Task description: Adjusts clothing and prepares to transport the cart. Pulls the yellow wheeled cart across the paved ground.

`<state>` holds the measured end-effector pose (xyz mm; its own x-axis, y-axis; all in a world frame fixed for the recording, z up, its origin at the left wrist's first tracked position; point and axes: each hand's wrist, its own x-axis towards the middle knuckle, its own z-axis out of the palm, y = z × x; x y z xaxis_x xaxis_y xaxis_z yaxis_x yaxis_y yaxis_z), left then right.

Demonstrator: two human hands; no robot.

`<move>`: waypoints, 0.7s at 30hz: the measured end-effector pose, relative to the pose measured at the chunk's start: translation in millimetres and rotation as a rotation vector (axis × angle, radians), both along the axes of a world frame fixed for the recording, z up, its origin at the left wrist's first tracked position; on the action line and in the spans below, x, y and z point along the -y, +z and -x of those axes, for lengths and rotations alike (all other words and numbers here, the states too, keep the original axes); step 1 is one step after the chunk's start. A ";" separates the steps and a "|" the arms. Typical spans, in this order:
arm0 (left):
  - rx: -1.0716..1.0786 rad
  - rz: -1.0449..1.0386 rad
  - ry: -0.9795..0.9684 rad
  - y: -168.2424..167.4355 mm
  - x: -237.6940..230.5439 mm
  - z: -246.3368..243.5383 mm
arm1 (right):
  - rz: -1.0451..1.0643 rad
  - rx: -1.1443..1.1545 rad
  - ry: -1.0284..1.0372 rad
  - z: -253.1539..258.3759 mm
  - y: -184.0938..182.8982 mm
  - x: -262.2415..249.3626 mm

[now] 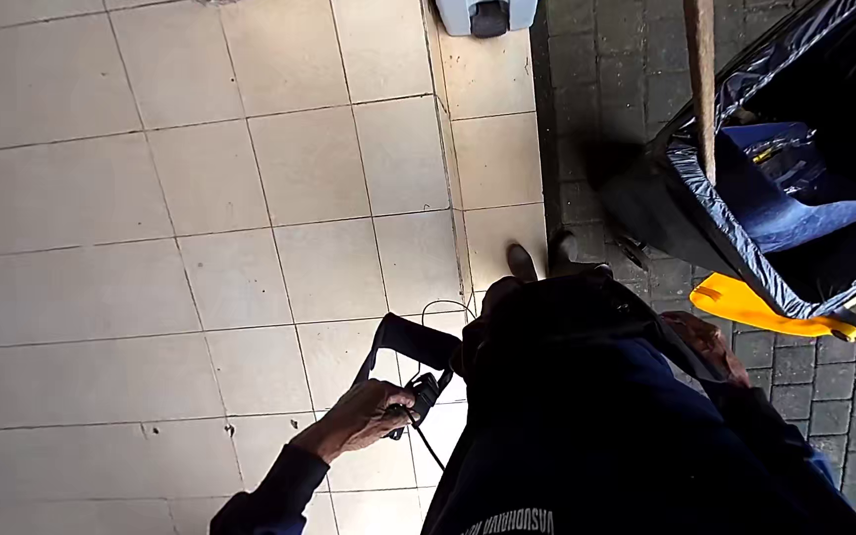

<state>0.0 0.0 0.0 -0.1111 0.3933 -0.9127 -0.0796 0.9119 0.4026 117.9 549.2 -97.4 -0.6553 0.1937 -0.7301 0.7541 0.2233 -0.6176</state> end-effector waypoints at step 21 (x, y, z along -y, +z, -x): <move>-0.022 -0.071 -0.155 5.1 -35.1 50.5 | 0.148 -0.647 0.451 206.8 90.4 64.0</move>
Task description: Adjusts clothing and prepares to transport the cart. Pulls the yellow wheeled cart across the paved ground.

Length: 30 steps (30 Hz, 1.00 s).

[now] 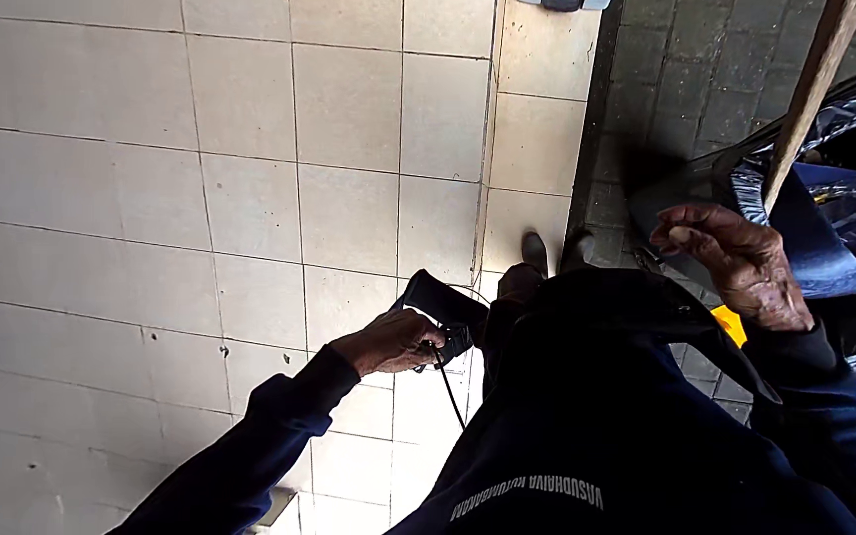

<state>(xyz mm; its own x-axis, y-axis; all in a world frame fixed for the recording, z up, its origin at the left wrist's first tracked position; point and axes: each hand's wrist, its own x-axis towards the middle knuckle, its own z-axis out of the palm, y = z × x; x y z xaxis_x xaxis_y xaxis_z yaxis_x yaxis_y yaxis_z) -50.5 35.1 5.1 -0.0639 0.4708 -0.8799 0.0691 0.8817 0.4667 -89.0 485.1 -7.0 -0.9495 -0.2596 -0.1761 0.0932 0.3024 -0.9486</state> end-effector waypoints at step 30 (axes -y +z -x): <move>-0.073 -0.289 0.157 39.5 -18.0 -14.5 | -0.069 0.195 1.568 32.1 14.6 235.7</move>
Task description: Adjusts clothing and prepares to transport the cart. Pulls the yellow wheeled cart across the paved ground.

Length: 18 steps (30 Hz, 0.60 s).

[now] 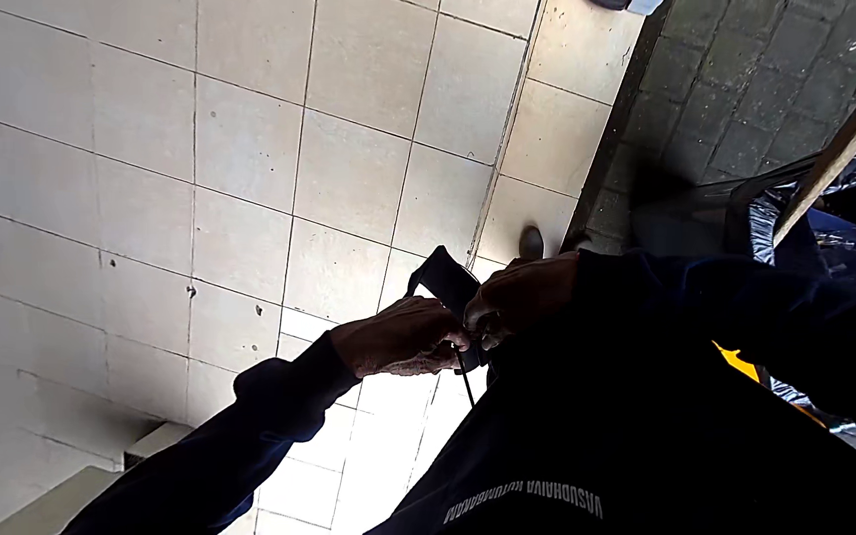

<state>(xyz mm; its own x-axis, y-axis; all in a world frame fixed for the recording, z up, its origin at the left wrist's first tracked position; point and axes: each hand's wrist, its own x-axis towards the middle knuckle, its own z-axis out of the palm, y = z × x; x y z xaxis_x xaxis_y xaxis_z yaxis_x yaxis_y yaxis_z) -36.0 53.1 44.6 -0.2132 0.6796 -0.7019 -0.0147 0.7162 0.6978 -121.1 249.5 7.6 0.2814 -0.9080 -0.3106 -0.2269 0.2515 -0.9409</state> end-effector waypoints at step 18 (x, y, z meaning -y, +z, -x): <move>0.122 -0.044 0.238 5.4 16.0 -9.1 | 0.117 0.038 0.063 -16.2 8.0 5.9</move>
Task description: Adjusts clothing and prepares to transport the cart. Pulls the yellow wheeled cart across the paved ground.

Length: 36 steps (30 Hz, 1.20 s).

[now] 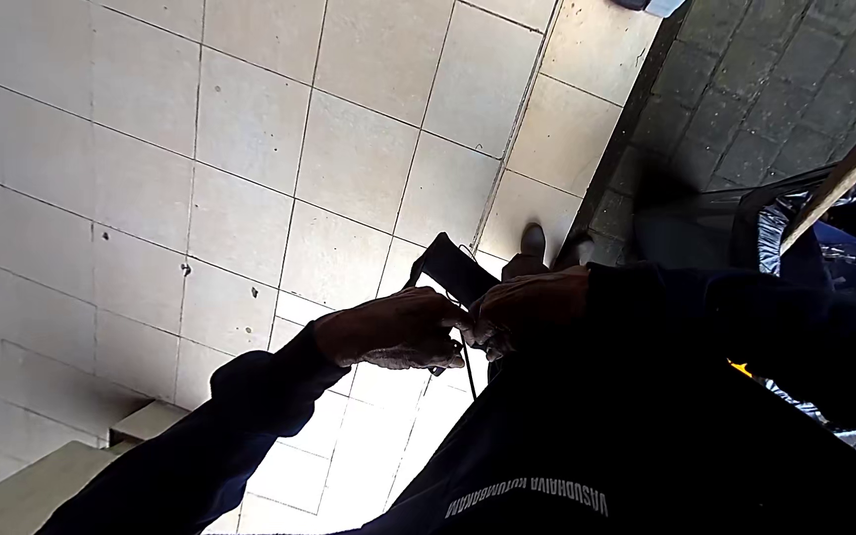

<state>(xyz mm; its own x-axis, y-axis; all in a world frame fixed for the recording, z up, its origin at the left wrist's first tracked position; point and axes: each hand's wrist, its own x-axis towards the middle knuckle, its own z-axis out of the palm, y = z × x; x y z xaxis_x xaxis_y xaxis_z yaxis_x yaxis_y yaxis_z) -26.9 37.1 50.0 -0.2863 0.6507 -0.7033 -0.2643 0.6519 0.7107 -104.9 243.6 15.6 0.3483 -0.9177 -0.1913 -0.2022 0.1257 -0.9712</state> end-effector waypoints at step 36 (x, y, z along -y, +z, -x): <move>0.123 -0.361 0.329 8.5 -8.4 1.1 | 0.227 0.092 -0.497 23.0 51.1 -47.2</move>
